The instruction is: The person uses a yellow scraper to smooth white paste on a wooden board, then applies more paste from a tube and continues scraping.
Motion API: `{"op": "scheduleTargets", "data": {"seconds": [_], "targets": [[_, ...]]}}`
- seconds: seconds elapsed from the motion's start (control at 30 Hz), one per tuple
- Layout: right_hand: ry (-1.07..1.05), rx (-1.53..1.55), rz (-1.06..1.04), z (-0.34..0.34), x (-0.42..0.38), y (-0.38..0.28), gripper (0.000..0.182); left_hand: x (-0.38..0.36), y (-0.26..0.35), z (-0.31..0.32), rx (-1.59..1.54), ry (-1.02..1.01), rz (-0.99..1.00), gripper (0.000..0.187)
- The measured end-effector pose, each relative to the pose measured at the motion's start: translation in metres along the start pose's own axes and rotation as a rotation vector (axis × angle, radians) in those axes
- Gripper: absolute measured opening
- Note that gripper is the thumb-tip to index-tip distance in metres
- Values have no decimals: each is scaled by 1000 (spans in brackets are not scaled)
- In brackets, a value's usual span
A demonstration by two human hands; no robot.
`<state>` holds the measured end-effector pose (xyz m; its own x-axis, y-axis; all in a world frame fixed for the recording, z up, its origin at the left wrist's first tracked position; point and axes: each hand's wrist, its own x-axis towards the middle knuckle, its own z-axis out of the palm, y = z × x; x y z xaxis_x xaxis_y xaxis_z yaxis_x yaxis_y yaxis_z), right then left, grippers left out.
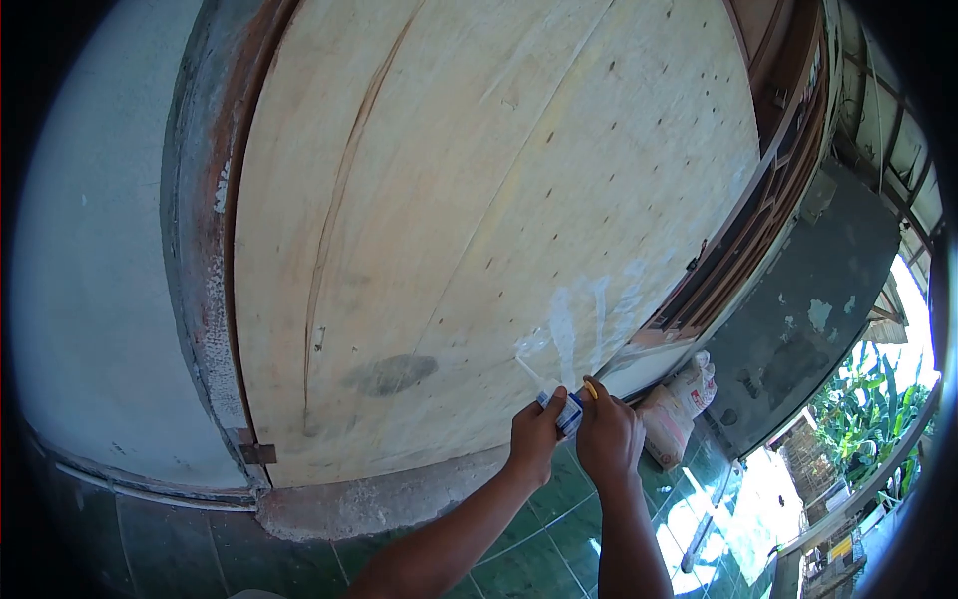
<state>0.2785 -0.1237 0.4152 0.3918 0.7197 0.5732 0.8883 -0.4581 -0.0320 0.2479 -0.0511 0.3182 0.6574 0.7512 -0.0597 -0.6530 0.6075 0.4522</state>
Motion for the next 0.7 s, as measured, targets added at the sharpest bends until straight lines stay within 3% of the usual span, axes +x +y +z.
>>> {"op": "scheduleTargets", "data": {"seconds": [0.03,0.13,0.17,0.27,0.33,0.47,0.57,0.7], "targets": [[47,19,44,-9,-2,-5,29,-6,2,-2,81,62,42,32],[386,474,84,27,5,29,31,-15,-12,-25,255,189,134,30],[356,771,226,33,7,20,35,-18,-15,-34,310,224,141,30],[348,1318,357,77,19,-1,33,-29,-24,-58,410,324,130,30],[435,1338,268,95,23,-22,33,-33,-29,-75,475,372,142,30],[480,1288,297,113,26,-61,28,-50,-20,-100,556,368,145,31],[677,1046,146,127,30,-75,27,-65,-2,-109,624,353,172,28],[807,941,25,137,30,-85,28,-79,10,-116,675,362,212,28]]}}
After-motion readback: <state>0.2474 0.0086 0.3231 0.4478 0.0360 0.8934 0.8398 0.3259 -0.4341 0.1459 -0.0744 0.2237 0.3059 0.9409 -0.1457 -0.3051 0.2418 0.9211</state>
